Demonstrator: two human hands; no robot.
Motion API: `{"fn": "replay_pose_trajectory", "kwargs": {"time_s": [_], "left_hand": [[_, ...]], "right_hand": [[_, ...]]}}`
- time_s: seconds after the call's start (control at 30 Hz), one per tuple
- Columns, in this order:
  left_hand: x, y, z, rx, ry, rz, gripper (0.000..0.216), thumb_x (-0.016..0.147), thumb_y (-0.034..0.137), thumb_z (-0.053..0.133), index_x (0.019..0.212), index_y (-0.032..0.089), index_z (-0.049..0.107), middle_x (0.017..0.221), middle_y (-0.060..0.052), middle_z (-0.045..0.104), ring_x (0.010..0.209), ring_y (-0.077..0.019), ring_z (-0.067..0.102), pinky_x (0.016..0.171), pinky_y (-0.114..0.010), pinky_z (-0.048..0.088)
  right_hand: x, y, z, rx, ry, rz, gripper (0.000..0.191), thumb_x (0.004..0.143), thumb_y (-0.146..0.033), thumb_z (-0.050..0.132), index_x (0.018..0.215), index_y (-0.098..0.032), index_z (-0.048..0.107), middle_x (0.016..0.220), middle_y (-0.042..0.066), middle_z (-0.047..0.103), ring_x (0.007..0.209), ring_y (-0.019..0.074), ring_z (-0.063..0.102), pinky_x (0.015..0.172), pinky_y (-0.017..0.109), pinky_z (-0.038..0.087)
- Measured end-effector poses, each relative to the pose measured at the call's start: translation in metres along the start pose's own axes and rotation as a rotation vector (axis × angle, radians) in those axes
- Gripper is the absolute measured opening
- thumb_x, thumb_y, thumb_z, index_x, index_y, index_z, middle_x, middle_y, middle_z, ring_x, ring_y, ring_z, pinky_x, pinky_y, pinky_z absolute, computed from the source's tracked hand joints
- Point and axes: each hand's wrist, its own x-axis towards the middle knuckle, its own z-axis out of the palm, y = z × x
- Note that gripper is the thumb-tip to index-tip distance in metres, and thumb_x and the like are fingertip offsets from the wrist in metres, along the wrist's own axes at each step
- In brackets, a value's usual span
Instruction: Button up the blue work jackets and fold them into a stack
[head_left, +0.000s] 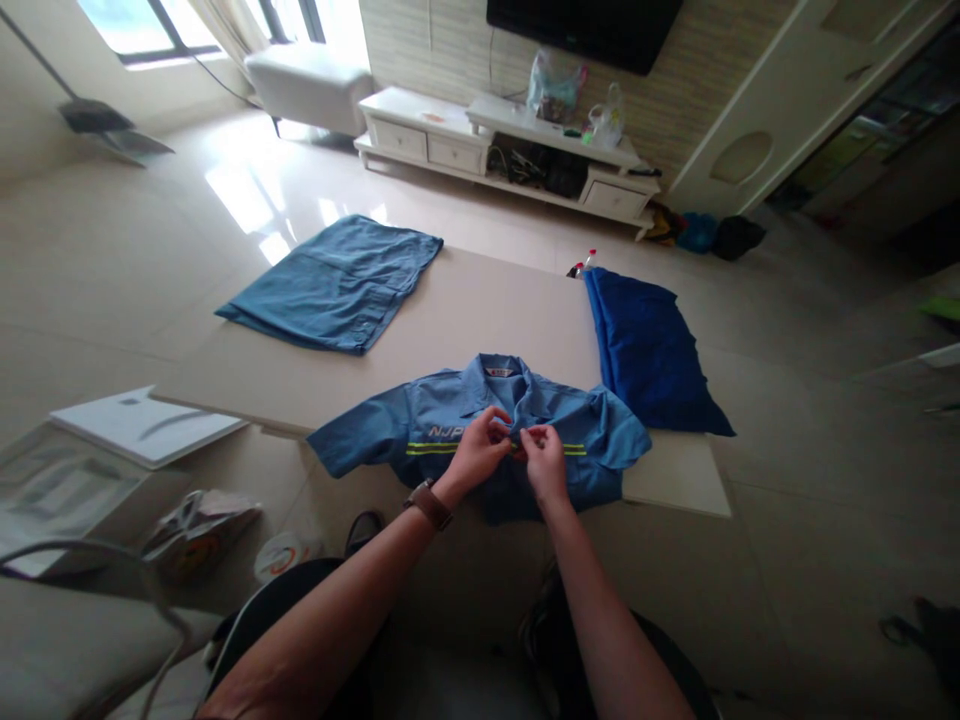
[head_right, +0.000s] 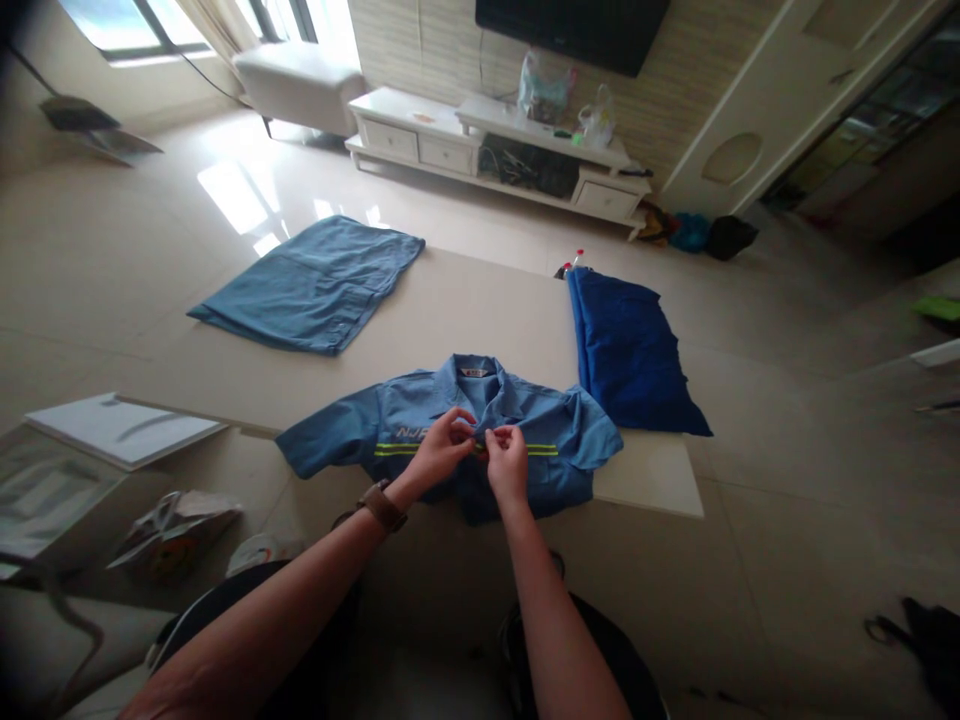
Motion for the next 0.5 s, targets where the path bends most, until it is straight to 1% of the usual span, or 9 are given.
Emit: {"fn": "replay_pose_trajectory", "kwargs": {"time_s": [0.07,0.13,0.17,0.2,0.27,0.33,0.4,0.43,0.5], "left_hand": [[0.0,-0.001,-0.002,0.132,0.004,0.027,0.028,0.076,0.009,0.06,0.102,0.02,0.058,0.078,0.002,0.064,0.073,-0.0132,0.061,0.069,-0.023,0.047],[0.001,-0.003,-0.007,0.379,0.042,0.046,0.03,0.079,0.011,0.061,0.108,0.02,0.06,0.092,-0.003,0.068,0.088,-0.0181,0.064,0.081,-0.031,0.051],[0.002,-0.004,-0.011,0.533,0.076,0.039,0.031,0.082,0.015,0.063,0.112,0.021,0.061,0.105,-0.008,0.069,0.101,-0.0226,0.064,0.089,-0.037,0.052],[0.003,-0.006,-0.017,0.687,0.113,0.017,0.033,0.085,0.02,0.064,0.118,0.021,0.062,0.12,-0.013,0.066,0.116,-0.028,0.06,0.097,-0.043,0.05],[0.006,-0.011,-0.033,0.927,0.158,-0.083,0.045,0.091,0.032,0.061,0.135,0.021,0.057,0.147,-0.019,0.052,0.139,-0.0381,0.044,0.107,-0.055,0.044],[0.007,-0.018,-0.054,1.051,0.143,-0.204,0.059,0.096,0.039,0.054,0.151,0.021,0.045,0.16,-0.022,0.038,0.148,-0.0433,0.033,0.111,-0.061,0.039],[0.006,-0.025,-0.074,1.11,0.088,-0.278,0.068,0.097,0.04,0.051,0.159,0.019,0.035,0.164,-0.024,0.033,0.152,-0.0442,0.03,0.114,-0.061,0.037],[0.005,-0.028,-0.084,1.13,0.064,-0.296,0.069,0.097,0.04,0.051,0.16,0.018,0.033,0.165,-0.025,0.031,0.153,-0.0435,0.029,0.116,-0.059,0.036],[0.002,-0.032,-0.098,1.164,0.031,-0.293,0.068,0.097,0.04,0.05,0.159,0.015,0.037,0.167,-0.026,0.029,0.155,-0.0412,0.028,0.119,-0.054,0.035]], "right_hand": [[0.001,0.003,-0.003,-0.227,0.034,-0.16,0.024,0.081,-0.044,0.061,0.091,-0.023,0.055,0.081,0.002,0.064,0.074,0.0201,0.062,0.072,0.034,0.053],[0.001,0.007,-0.009,-0.462,-0.017,-0.261,0.016,0.083,-0.032,0.058,0.095,-0.022,0.058,0.094,0.006,0.067,0.091,0.0232,0.063,0.087,0.038,0.052],[0.001,0.009,-0.012,-0.586,-0.054,-0.274,0.016,0.082,-0.028,0.058,0.097,-0.022,0.06,0.103,0.009,0.068,0.102,0.0255,0.062,0.093,0.039,0.051],[0.0,0.012,-0.017,-0.712,-0.091,-0.267,0.018,0.082,-0.026,0.059,0.1,-0.022,0.063,0.113,0.011,0.067,0.112,0.0281,0.059,0.097,0.041,0.049],[-0.001,0.017,-0.03,-0.925,-0.157,-0.215,0.026,0.083,-0.024,0.06,0.109,-0.023,0.065,0.131,0.012,0.062,0.127,0.0327,0.05,0.099,0.044,0.047],[0.0,0.021,-0.046,-1.034,-0.205,-0.167,0.033,0.084,-0.023,0.059,0.117,-0.024,0.065,0.138,0.011,0.059,0.131,0.0335,0.047,0.097,0.044,0.047],[0.003,0.025,-0.063,-1.074,-0.242,-0.165,0.034,0.086,-0.022,0.059,0.119,-0.024,0.065,0.137,0.01,0.06,0.128,0.0316,0.05,0.097,0.042,0.047],[0.006,0.026,-0.071,-1.076,-0.251,-0.174,0.033,0.086,-0.022,0.059,0.119,-0.024,0.065,0.134,0.01,0.061,0.126,0.0301,0.052,0.098,0.041,0.047],[0.01,0.028,-0.084,-1.052,-0.258,-0.195,0.033,0.085,-0.019,0.06,0.117,-0.021,0.066,0.13,0.01,0.063,0.122,0.0267,0.055,0.1,0.038,0.047]]}}
